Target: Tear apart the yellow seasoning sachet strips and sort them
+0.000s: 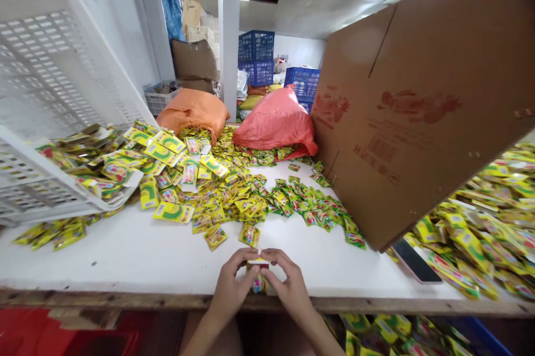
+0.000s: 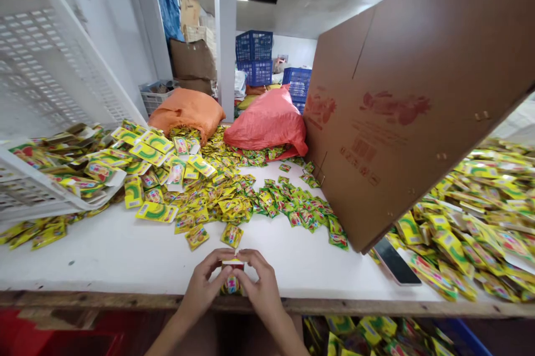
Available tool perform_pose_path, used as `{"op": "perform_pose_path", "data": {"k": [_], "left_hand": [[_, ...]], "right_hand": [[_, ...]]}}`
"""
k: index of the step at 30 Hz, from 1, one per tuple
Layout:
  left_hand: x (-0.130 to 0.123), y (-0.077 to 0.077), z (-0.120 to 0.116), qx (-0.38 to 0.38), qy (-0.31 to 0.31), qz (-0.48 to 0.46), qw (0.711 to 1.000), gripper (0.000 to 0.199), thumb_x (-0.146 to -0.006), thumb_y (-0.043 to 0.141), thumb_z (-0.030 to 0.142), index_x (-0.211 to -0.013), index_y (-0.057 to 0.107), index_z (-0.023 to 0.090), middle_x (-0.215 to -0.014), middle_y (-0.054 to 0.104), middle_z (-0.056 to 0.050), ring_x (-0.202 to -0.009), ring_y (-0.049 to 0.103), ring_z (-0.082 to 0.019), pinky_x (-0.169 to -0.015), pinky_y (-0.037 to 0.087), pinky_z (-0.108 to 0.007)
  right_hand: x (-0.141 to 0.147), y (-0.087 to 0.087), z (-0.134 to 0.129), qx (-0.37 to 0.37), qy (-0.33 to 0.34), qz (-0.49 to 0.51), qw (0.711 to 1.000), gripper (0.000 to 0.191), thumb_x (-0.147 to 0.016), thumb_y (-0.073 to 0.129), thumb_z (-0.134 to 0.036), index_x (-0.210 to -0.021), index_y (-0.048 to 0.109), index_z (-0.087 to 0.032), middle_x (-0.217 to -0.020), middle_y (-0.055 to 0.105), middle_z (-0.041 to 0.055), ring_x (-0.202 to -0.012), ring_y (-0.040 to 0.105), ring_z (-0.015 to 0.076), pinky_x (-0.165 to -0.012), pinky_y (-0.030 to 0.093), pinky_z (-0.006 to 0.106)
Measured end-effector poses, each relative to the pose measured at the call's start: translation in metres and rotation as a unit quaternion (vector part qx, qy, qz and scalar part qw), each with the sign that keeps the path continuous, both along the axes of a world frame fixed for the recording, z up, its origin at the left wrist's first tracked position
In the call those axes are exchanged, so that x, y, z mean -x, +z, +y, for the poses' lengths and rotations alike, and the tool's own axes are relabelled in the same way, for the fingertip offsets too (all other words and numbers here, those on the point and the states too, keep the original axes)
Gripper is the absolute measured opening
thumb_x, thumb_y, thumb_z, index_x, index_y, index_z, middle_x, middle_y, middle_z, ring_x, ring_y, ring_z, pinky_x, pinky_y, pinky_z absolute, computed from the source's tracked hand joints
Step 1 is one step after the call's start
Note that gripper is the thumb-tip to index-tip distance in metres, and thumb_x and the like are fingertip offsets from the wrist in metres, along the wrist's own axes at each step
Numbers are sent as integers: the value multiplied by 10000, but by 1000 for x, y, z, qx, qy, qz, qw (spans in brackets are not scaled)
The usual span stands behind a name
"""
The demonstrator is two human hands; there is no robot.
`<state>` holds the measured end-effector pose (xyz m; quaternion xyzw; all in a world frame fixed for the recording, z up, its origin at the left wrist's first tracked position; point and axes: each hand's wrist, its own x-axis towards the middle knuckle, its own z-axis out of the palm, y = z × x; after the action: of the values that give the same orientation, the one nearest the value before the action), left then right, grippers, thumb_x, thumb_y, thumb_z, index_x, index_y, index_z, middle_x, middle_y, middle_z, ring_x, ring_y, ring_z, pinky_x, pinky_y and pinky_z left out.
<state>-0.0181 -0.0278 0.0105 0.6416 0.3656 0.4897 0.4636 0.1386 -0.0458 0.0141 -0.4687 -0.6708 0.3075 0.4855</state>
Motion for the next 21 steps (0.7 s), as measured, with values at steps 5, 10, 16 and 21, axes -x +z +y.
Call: {"op": "perform_pose_path", "data": {"k": [5,10,16,21], "left_hand": [[-4,-1,1,23,36,10,999,175,-798,524,273,-874,638,164,-950,651,-84,-924,591,-204,-842,463,-321],[-7,1,12,71,47,20,996,186,-789,538,298,-837,637,148,-817,676,-64,-773,624,-194,-735,489,-291],[-4,-1,20,78,33,10,996,185,-775,562,300,-809,659,146,-785,682,-56,-760,623,-195,-718,480,-281],[1,-6,13,70,-9,11,997,180,-770,576,282,-857,683,166,-872,680,-67,-844,620,-202,-766,476,-288]], "right_hand": [[5,2,2,12,-34,-3,999,138,-838,498,-246,-893,615,-196,-886,632,39,-847,572,169,-768,440,261],[7,6,13,41,-65,-39,996,132,-824,516,-276,-814,611,-185,-701,616,1,-654,535,141,-623,419,230],[1,7,17,44,-48,-22,998,161,-827,509,-280,-775,625,-180,-703,626,7,-673,548,146,-639,426,232],[7,-8,9,48,-35,20,998,176,-822,522,-305,-891,631,-184,-875,654,52,-843,589,189,-765,452,271]]}}
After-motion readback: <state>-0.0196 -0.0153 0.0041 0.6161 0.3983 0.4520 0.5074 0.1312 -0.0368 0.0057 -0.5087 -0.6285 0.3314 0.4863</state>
